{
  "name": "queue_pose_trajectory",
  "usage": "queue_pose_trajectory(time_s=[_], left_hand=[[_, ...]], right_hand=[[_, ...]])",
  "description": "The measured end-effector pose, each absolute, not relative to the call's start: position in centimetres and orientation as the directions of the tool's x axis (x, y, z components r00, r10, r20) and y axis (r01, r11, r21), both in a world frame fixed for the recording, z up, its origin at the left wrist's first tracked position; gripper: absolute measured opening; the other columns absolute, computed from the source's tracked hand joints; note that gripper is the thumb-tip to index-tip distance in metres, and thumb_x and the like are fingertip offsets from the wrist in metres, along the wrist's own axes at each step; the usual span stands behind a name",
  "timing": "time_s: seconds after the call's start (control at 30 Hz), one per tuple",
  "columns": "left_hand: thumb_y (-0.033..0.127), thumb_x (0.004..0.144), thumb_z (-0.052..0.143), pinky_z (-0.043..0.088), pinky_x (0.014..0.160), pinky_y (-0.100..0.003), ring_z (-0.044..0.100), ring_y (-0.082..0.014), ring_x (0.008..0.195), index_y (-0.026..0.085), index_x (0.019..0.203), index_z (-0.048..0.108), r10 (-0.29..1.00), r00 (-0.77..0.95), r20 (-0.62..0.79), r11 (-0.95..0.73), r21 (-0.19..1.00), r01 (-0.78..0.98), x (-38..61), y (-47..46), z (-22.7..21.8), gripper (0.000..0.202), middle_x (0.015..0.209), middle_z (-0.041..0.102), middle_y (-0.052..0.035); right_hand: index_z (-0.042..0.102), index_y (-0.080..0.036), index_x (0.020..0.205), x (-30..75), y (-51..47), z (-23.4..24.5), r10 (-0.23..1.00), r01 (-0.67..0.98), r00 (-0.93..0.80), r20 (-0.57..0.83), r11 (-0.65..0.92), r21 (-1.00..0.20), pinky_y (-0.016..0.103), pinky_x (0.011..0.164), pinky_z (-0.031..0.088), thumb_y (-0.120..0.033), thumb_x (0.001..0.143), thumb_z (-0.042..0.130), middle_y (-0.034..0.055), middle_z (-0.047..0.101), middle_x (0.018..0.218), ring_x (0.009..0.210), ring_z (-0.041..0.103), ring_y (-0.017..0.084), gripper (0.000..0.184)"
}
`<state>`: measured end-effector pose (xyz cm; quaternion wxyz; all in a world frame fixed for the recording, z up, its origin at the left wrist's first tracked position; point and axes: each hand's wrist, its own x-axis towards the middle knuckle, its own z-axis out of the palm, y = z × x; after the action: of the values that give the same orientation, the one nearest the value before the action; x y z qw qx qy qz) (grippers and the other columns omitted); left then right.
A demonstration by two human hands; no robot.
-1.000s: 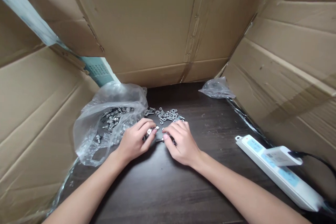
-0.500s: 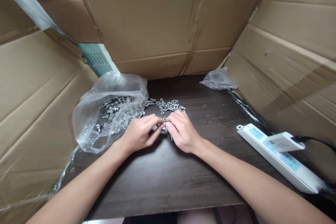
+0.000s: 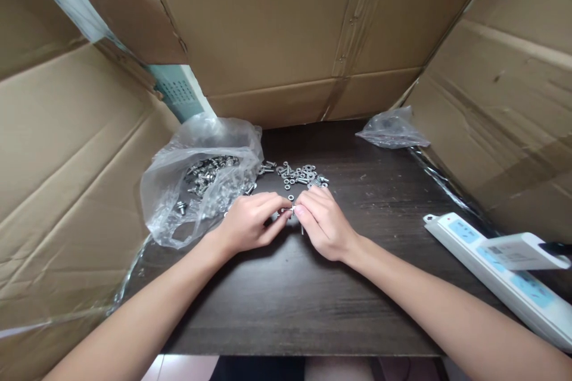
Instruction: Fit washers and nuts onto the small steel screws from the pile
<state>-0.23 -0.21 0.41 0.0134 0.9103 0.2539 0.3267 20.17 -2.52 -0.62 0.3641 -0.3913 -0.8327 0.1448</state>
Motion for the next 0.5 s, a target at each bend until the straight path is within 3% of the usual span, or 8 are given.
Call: queue_pose_trajectory(time_s=[0.5], left_hand=[[0.023, 0.100, 0.053, 0.042, 0.054, -0.024, 0.058, -0.0105, 0.058, 0.018, 0.097, 0.063, 0.501, 0.652, 0.568, -0.858, 0.233, 0.457, -0.17, -0.31, 0.08, 0.011, 0.071, 0.064, 0.0016]], right_hand=[[0.048, -0.022, 0.075, 20.07, -2.56, -0.76, 0.748, 0.545, -0.420, 0.514, 0.661, -0.516, 0.037, 0.071, 0.036, -0.022, 0.099, 0.038, 0.0037, 0.056, 0.071, 0.073, 0.045, 0.021, 0.026]])
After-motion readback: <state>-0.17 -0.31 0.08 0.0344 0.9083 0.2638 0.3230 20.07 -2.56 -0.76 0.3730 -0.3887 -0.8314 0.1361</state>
